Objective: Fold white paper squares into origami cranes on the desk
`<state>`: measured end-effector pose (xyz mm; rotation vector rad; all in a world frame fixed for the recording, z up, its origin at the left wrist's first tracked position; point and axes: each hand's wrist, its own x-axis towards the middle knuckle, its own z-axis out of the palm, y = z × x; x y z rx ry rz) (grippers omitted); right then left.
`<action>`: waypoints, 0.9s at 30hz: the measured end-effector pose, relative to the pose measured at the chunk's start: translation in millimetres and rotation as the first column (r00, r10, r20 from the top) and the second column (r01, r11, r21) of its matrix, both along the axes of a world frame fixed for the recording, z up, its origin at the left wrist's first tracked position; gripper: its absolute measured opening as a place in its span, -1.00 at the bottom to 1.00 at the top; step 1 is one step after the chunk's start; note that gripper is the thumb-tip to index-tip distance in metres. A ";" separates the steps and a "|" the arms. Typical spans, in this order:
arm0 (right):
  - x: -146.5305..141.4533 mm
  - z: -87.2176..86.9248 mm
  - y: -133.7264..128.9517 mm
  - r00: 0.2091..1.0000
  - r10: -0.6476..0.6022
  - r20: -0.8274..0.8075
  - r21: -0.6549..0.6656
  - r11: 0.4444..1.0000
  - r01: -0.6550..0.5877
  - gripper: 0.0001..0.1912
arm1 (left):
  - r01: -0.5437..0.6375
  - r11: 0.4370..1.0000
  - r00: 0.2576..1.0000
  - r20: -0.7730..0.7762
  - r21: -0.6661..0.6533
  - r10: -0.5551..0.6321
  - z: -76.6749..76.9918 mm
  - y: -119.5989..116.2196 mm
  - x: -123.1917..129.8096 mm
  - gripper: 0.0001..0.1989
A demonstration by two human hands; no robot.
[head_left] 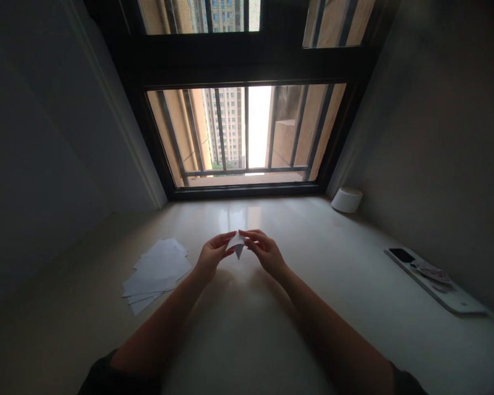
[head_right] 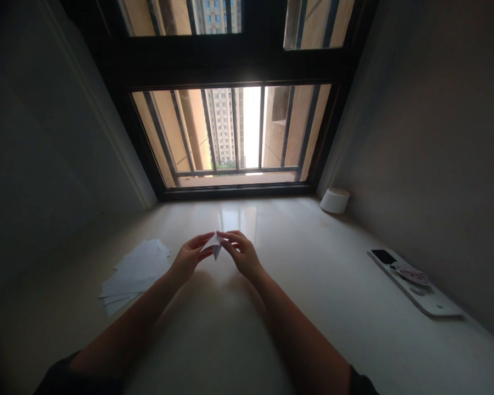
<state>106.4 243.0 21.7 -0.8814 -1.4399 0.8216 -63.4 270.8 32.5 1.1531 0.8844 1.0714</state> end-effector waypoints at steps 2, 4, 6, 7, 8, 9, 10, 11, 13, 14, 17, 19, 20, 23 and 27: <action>-0.4 -2.2 0.9 0.999 0.033 -0.019 -0.026 0.999 -0.034 -0.68 | 0.014 1.000 1.000 -0.001 0.008 -0.014 -1.3 1.0 -0.8 -0.58; -1.0 -3.2 0.7 0.998 0.035 -0.043 -0.053 0.998 -0.038 -0.68 | 0.019 0.999 1.000 -0.012 0.026 -0.018 -1.5 1.0 -1.2 -0.59; -1.7 -3.2 0.2 0.998 0.027 -0.062 -0.073 0.997 -0.031 -0.67 | 0.016 0.999 0.999 -0.029 0.040 -0.015 -0.1 -0.3 -0.8 -0.59; -2.0 -3.0 -0.1 0.997 0.023 -0.068 -0.079 0.996 -0.029 -0.67 | 0.013 0.999 0.999 -0.037 0.045 -0.011 1.0 -1.2 -0.2 -0.58; -2.3 -2.7 -0.4 0.997 0.017 -0.072 -0.083 0.996 -0.023 -0.67 | 0.008 0.999 0.999 -0.043 0.049 -0.006 2.1 -2.3 0.6 -0.57; -2.7 -2.4 -0.7 0.997 0.009 -0.074 -0.088 0.996 -0.015 -0.66 | 0.003 0.999 0.999 -0.047 0.052 -0.001 3.2 -3.4 1.5 -0.56; -3.1 -2.2 -1.0 0.997 -0.003 -0.075 -0.095 0.995 -0.004 -0.66 | -0.001 0.998 0.999 -0.049 0.057 0.004 4.2 -4.4 2.4 -0.56; -3.5 -2.1 -1.3 0.997 -0.020 -0.075 -0.104 0.995 0.012 -0.65 | -0.002 0.998 0.999 -0.049 0.065 0.005 4.9 -5.4 3.3 -0.56; -4.4 -2.2 -1.8 0.996 -0.060 -0.069 -0.117 0.992 0.052 -0.66 | -0.001 0.996 0.999 -0.048 0.084 0.005 5.8 -6.8 5.0 -0.57; -4.8 -2.3 -2.1 0.995 -0.079 -0.061 -0.115 0.991 0.072 -0.67 | 0.001 0.996 0.999 -0.047 0.094 0.004 6.0 -7.3 5.6 -0.58; -5.8 -2.7 -2.8 0.991 -0.129 -0.031 -0.087 0.988 0.126 -0.70 | -0.001 0.994 0.999 -0.037 0.112 0.005 5.7 -8.0 6.6 -0.60; -6.3 -3.0 -3.3 0.989 -0.146 -0.019 -0.073 0.987 0.144 -0.71 | 0.001 0.994 1.000 -0.024 0.113 0.001 4.9 -7.8 6.6 -0.62; -6.6 -3.2 -3.6 0.989 -0.149 -0.017 -0.072 0.986 0.147 -0.71 | 0.005 0.994 1.000 -0.016 0.114 -0.003 4.3 -7.5 6.6 -0.64; -7.1 -3.9 -4.0 0.990 -0.142 -0.018 -0.084 0.987 0.140 -0.72 | 0.022 0.990 1.000 -0.003 0.142 -0.022 2.5 -6.0 6.1 -0.67; -6.6 -4.4 -3.4 0.988 -0.152 -0.018 -0.101 0.984 0.150 -0.72 | 0.049 0.959 0.994 -0.111 0.278 -0.019 2.2 -5.5 4.7 -0.69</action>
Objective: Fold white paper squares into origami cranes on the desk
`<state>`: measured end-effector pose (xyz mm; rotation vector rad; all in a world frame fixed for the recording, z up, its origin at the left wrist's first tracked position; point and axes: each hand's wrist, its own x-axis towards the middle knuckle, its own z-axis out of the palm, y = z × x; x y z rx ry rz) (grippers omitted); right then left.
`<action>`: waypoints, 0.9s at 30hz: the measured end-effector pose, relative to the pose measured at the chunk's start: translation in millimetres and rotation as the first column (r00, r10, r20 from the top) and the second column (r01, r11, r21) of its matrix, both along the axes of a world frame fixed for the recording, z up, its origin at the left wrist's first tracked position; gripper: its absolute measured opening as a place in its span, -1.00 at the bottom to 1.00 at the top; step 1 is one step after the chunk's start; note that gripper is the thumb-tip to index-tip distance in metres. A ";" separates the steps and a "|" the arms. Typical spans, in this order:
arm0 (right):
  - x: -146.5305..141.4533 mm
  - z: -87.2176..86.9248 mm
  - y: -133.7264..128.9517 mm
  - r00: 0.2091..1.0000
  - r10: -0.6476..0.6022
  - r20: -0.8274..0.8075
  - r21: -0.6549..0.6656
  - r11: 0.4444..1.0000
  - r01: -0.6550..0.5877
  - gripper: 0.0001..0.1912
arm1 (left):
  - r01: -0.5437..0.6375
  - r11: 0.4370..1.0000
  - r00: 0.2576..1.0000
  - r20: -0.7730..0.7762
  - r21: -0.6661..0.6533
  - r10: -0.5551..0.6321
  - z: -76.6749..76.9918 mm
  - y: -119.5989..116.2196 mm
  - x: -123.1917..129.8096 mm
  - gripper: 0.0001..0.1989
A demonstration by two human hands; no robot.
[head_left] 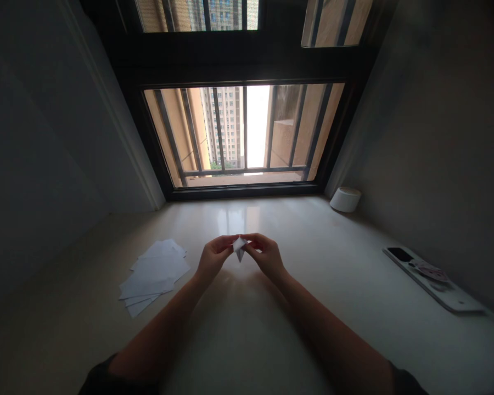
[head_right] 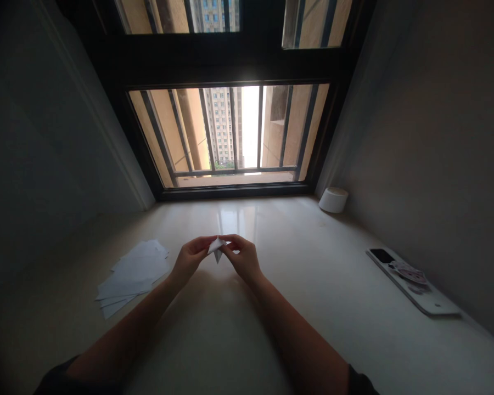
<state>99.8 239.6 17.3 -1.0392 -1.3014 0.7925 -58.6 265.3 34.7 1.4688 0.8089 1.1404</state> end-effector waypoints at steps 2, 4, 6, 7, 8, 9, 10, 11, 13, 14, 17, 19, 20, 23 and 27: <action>1.1 -0.1 0.8 1.000 -0.017 0.007 -0.002 1.000 0.017 -0.72 | -0.022 0.990 0.992 -0.123 0.139 0.039 1.2 -1.2 -1.0 -0.70; 2.7 -0.5 1.7 0.999 -0.044 0.010 -0.005 0.999 0.044 -0.72 | -0.037 0.952 0.964 -0.240 0.303 0.114 2.8 -3.3 -1.8 -0.69; 4.3 -1.1 2.4 0.997 -0.081 0.018 -0.012 0.997 0.081 -0.72 | -0.046 0.895 0.933 -0.301 0.444 0.198 4.3 -5.8 -2.1 -0.65; 4.9 -1.5 2.6 0.995 -0.101 0.026 -0.016 0.995 0.101 -0.73 | -0.051 0.865 0.920 -0.314 0.499 0.235 4.8 -7.0 -2.1 -0.63; 5.4 -1.8 2.7 0.992 -0.118 0.036 -0.020 0.993 0.119 -0.73 | -0.055 0.837 0.909 -0.319 0.545 0.268 5.0 -8.1 -2.1 -0.62; 5.7 -2.1 2.6 0.990 -0.133 0.050 -0.023 0.991 0.134 -0.74 | -0.059 0.811 0.900 -0.320 0.583 0.295 4.9 -9.0 -2.0 -0.62; 5.8 -2.2 2.3 0.988 -0.144 0.065 -0.026 0.989 0.145 -0.75 | -0.062 0.787 0.893 -0.317 0.613 0.318 4.5 -9.8 -1.9 -0.62; 5.8 -2.3 2.0 0.985 -0.153 0.079 -0.026 0.988 0.155 -0.75 | -0.065 0.767 0.888 -0.313 0.638 0.336 3.7 -10.3 -1.8 -0.64; 5.5 -1.9 1.4 0.981 -0.164 0.105 -0.025 0.986 0.167 -0.76 | -0.079 0.735 0.882 -0.296 0.673 0.366 1.5 -10.7 -1.9 -0.71; 5.3 -1.5 1.1 0.979 -0.168 0.115 -0.024 0.985 0.172 -0.76 | -0.089 0.724 0.880 -0.287 0.684 0.379 0.1 -10.6 -2.1 -0.74; 5.0 0.2 0.1 0.977 -0.170 0.131 -0.027 0.984 0.175 -0.76 | -0.105 0.695 0.871 -0.272 0.711 0.410 -3.3 -9.5 -3.1 -0.78; 5.0 1.3 -0.7 0.978 -0.161 0.130 -0.032 0.985 0.167 -0.76 | -0.115 0.667 0.860 -0.263 0.736 0.438 -4.3 -8.7 -4.2 -0.79; 5.1 1.7 -0.9 0.980 -0.155 0.127 -0.035 0.986 0.161 -0.75 | -0.121 0.647 0.853 -0.255 0.752 0.456 -4.2 -8.5 -4.7 -0.80; 5.5 1.5 -1.0 0.986 -0.130 0.108 -0.061 0.989 0.137 -0.73 | -0.124 0.584 0.835 -0.234 0.802 0.499 -3.0 -8.3 -6.0 -0.83; 5.8 -1.8 1.4 0.994 -0.098 0.056 -0.105 0.989 0.103 -0.69 | -0.094 0.545 0.832 -0.235 0.833 0.503 -1.6 -8.9 -6.3 -0.81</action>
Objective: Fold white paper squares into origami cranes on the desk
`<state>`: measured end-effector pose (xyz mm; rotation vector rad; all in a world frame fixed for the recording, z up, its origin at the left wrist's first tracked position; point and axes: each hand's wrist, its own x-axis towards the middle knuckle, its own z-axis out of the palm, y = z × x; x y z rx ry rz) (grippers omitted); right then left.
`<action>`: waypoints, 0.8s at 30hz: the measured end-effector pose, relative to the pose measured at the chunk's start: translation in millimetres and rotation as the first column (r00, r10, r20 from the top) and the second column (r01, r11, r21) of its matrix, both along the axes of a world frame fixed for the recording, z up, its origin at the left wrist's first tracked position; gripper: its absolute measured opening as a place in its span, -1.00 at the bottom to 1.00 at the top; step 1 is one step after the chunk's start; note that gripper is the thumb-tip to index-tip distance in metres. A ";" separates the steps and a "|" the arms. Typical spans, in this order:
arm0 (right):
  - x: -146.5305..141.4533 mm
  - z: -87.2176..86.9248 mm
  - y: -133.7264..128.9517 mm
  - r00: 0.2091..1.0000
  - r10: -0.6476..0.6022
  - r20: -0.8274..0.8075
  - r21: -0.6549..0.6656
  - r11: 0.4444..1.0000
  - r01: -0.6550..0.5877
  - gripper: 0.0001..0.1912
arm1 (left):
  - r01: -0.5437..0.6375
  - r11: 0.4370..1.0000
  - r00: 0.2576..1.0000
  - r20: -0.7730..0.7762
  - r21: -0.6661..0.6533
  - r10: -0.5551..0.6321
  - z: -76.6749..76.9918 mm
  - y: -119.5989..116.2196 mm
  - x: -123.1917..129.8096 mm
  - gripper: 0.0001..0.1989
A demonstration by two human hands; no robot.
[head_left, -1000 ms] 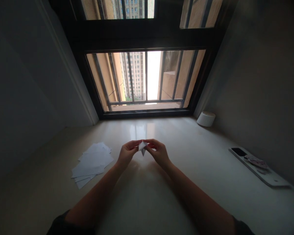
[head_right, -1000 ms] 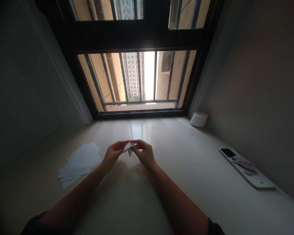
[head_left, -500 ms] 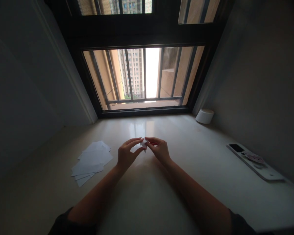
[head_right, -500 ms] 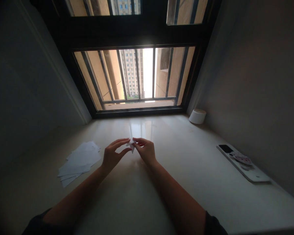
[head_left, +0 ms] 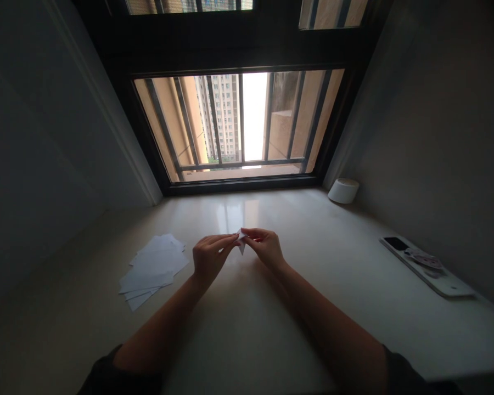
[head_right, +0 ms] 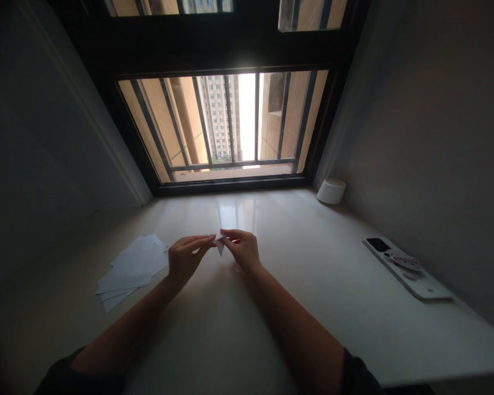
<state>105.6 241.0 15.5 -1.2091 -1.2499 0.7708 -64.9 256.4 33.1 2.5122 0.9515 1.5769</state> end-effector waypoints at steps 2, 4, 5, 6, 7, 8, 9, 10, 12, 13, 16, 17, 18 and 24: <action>-0.1 -2.5 1.8 1.000 0.005 -0.024 -0.006 1.000 -0.005 -0.69 | 0.006 1.000 1.000 -0.006 -0.005 -0.006 0.5 -0.9 0.2 -0.80; -0.2 -4.6 3.4 0.999 0.006 -0.042 -0.009 1.000 -0.007 -0.69 | 0.010 0.999 1.000 -0.017 -0.034 -0.010 1.5 -2.3 0.3 -0.81; -0.3 -5.3 4.0 0.999 0.006 -0.052 -0.009 1.000 -0.006 -0.69 | 0.010 0.998 1.000 -0.025 -0.058 -0.012 2.5 -3.1 0.3 -0.82; -0.3 -5.5 4.4 0.998 0.006 -0.065 -0.007 1.000 -0.006 -0.69 | 0.011 0.996 0.999 -0.031 -0.087 -0.014 3.7 -3.9 0.2 -0.82; -0.4 -5.2 4.6 0.996 0.006 -0.084 -0.006 1.000 -0.006 -0.69 | 0.011 0.993 0.999 -0.031 -0.119 -0.015 5.0 -4.4 0.2 -0.81; -0.5 -4.4 4.6 0.994 0.005 -0.108 -0.006 1.000 -0.006 -0.69 | 0.011 0.988 1.000 -0.020 -0.156 -0.014 6.3 -4.6 0.2 -0.78; -0.7 -3.2 4.3 0.991 0.006 -0.135 -0.006 1.000 -0.007 -0.69 | 0.011 0.980 1.000 0.003 -0.199 -0.011 7.4 -4.2 0.3 -0.70; -0.9 -1.6 3.8 0.987 0.009 -0.163 -0.003 1.000 -0.010 -0.69 | 0.016 0.968 0.999 0.038 -0.252 -0.007 8.1 -3.4 0.6 -0.58; -1.8 1.8 2.4 0.978 0.028 -0.207 0.012 1.000 -0.026 -0.70 | 0.060 0.910 0.992 0.126 -0.411 -0.008 7.8 -0.7 2.0 -0.37; -2.4 3.3 1.7 0.974 0.041 -0.222 0.025 0.999 -0.036 -0.70 | 0.110 0.853 0.985 0.173 -0.509 -0.023 6.9 0.9 3.2 -0.34; -4.2 5.8 -0.1 0.967 0.074 -0.245 0.062 0.996 -0.061 -0.70 | 0.320 0.593 0.941 0.321 -0.739 -0.109 3.3 4.1 7.4 -0.54; -4.6 6.2 -0.6 0.966 0.085 -0.245 0.071 0.995 -0.070 -0.70 | 0.374 0.517 0.923 0.363 -0.770 -0.127 2.4 4.2 8.7 -0.59; -4.9 6.4 -1.1 0.965 0.100 -0.241 0.077 0.993 -0.084 -0.69 | 0.415 0.462 0.906 0.400 -0.784 -0.136 2.0 3.8 9.8 -0.61; -4.2 6.5 -2.5 0.967 0.226 -0.114 0.164 0.965 -0.206 -0.73 | 0.487 0.381 0.867 0.489 -0.786 -0.099 4.2 0.0 11.2 -0.63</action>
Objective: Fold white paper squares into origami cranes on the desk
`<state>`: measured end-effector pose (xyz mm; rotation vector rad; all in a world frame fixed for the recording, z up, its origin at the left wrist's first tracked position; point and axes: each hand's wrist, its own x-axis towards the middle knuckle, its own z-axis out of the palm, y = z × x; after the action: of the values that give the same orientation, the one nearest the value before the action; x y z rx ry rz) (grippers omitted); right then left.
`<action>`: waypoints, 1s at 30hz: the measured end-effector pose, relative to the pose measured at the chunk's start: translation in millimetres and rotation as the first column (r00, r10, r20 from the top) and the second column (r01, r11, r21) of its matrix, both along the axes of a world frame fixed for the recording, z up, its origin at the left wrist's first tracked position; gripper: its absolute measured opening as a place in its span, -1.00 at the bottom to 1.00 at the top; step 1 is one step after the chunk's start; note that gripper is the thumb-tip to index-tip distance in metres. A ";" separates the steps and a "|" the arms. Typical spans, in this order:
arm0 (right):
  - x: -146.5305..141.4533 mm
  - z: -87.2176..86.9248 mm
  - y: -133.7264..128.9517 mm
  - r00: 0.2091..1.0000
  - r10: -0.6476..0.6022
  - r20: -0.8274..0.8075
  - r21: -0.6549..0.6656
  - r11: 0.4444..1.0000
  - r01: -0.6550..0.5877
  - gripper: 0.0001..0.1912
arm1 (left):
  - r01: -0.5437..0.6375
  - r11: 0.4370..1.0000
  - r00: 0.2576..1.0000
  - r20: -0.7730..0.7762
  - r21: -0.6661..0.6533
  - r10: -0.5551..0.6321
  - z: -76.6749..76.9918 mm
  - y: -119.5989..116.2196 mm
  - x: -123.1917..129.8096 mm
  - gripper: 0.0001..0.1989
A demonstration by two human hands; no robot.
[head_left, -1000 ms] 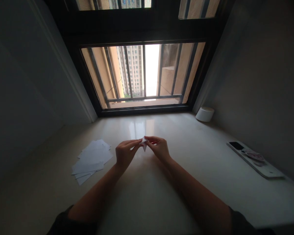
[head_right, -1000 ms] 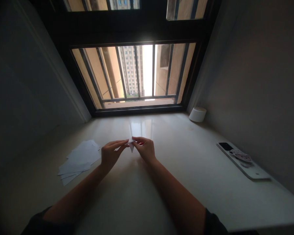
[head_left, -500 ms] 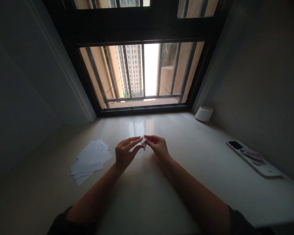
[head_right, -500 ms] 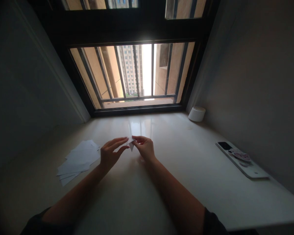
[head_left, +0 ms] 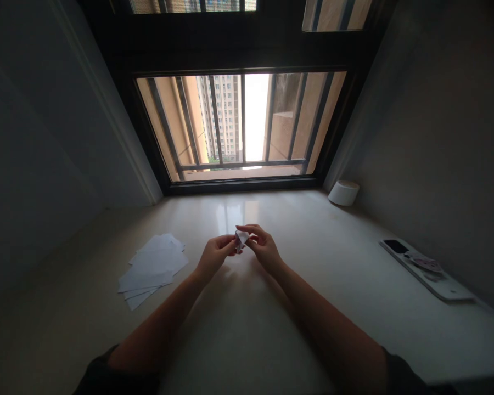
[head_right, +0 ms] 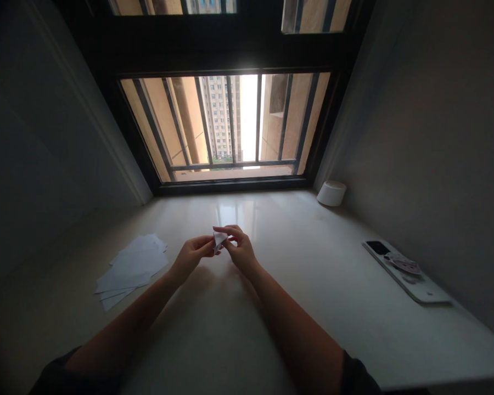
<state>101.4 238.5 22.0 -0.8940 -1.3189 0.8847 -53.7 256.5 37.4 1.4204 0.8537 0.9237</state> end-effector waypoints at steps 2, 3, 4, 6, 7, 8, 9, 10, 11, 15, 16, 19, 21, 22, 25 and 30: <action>0.1 -1.0 0.9 0.999 0.011 0.033 0.020 1.000 -0.012 -0.73 | -0.003 1.000 1.000 0.020 0.007 0.003 -0.1 0.0 0.1 -0.64; -0.2 -1.5 1.4 0.999 0.018 0.040 0.021 1.000 -0.019 -0.72 | -0.006 1.000 1.000 0.026 0.012 0.005 -0.5 0.2 0.3 -0.64; -0.6 -1.9 1.9 0.999 0.027 0.041 0.021 0.999 -0.028 -0.71 | -0.011 1.000 1.000 0.029 0.016 0.010 -0.9 0.4 0.4 -0.64; -1.9 -2.2 2.5 0.998 0.057 0.020 0.021 0.998 -0.057 -0.70 | -0.024 0.999 0.999 0.035 0.021 0.023 -1.8 0.7 0.8 -0.66; -2.8 -2.1 2.5 0.997 0.074 0.003 0.020 0.997 -0.074 -0.70 | -0.029 0.999 0.999 0.039 0.020 0.028 -2.2 0.8 0.9 -0.66; -3.6 -2.0 2.4 0.996 0.090 -0.013 0.015 0.996 -0.090 -0.70 | -0.030 0.999 0.999 0.046 0.016 0.029 -2.7 0.9 0.8 -0.67; -4.4 -1.8 2.2 0.994 0.103 -0.026 0.007 0.995 -0.103 -0.70 | -0.028 1.000 0.998 0.055 0.007 0.027 -3.2 1.0 0.8 -0.67; -5.1 -1.5 2.0 0.993 0.114 -0.035 -0.004 0.993 -0.114 -0.71 | -0.025 1.000 0.997 0.066 -0.006 0.026 -3.8 1.1 0.7 -0.67; -5.4 -1.4 1.8 0.992 0.118 -0.040 -0.015 0.993 -0.119 -0.71 | -0.022 1.000 0.997 0.079 -0.022 0.024 -4.5 1.2 0.6 -0.66; -4.0 -1.8 1.7 0.997 0.045 -0.065 -0.028 0.998 -0.047 -0.75 | -0.010 0.994 0.988 0.153 -0.111 0.027 -8.7 1.9 1.0 -0.62; -3.1 -2.2 2.0 0.997 0.009 -0.081 -0.037 0.999 -0.012 -0.76 | -0.009 0.991 0.985 0.172 -0.135 0.032 -9.8 2.1 1.4 -0.62; -0.9 -4.4 3.5 0.988 -0.056 -0.143 -0.101 0.994 0.042 -0.79 | -0.015 0.979 0.975 0.214 -0.204 0.060 -12.7 2.5 2.9 -0.61; -0.1 -6.0 4.6 0.983 -0.057 -0.174 -0.150 0.988 0.030 -0.79 | -0.022 0.974 0.971 0.227 -0.227 0.075 -14.2 2.6 3.7 -0.61; 0.2 -6.7 5.2 0.982 -0.056 -0.180 -0.169 0.985 0.026 -0.78 | -0.024 0.973 0.970 0.230 -0.231 0.079 -14.9 2.7 4.0 -0.60; 1.2 -7.4 6.6 0.986 -0.053 -0.158 -0.202 0.979 0.020 -0.74 | -0.030 0.972 0.969 0.231 -0.231 0.085 -16.6 3.0 4.2 -0.60; 4.1 -4.5 7.0 0.994 0.013 -0.110 -0.219 0.975 -0.037 -0.64 | -0.048 0.975 0.974 0.205 -0.217 0.094 -15.7 4.5 2.3 -0.58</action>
<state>105.5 245.4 17.5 -0.9884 -1.1561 1.1002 -51.4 260.9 21.7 1.0918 0.8183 0.9900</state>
